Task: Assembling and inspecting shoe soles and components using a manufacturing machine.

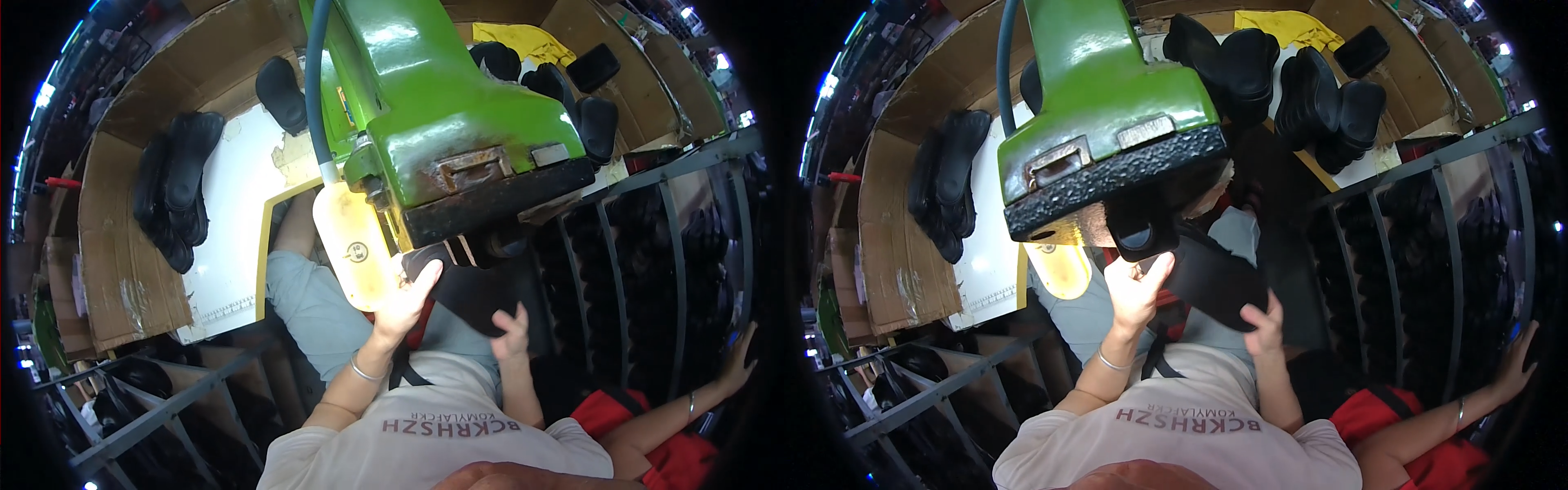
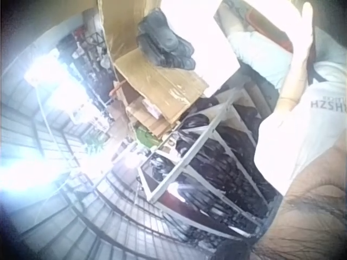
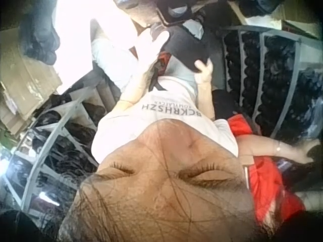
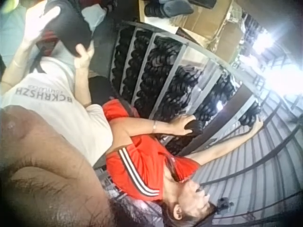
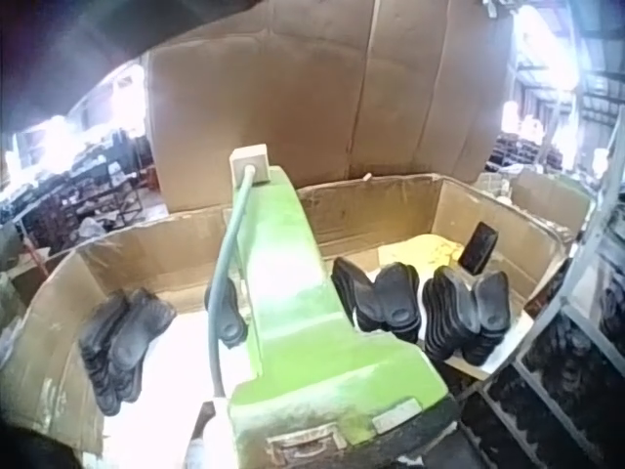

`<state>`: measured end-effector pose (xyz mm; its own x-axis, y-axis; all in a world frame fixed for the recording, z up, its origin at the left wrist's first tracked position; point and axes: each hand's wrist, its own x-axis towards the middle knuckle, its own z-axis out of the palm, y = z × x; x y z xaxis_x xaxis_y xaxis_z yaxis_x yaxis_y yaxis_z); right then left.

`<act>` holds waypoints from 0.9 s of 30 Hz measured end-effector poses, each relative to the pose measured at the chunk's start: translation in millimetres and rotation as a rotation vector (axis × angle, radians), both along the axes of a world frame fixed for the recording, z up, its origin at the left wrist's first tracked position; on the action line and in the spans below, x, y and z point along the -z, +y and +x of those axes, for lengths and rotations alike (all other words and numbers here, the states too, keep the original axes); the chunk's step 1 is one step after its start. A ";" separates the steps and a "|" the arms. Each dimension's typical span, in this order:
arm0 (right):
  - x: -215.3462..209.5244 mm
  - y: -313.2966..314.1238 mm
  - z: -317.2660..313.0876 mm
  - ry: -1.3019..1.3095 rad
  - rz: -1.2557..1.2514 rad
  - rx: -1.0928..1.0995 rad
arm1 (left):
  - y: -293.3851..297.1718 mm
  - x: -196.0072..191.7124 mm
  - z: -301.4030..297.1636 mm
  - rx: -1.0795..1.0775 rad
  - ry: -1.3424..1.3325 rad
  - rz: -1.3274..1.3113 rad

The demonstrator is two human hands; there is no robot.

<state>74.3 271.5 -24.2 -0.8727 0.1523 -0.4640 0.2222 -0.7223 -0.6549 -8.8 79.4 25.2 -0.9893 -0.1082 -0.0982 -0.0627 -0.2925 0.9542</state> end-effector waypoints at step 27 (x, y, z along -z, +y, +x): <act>-41.9 -31.2 -108.0 0.326 0.118 0.093 | -79.0 8.2 23.6 0.059 0.044 -0.063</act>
<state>-33.7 240.3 17.7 -0.9519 0.2735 -0.1378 -0.0753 -0.6451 -0.7604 14.9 0.5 17.1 -0.9973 -0.0543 -0.0489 -0.0353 -0.2285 0.9729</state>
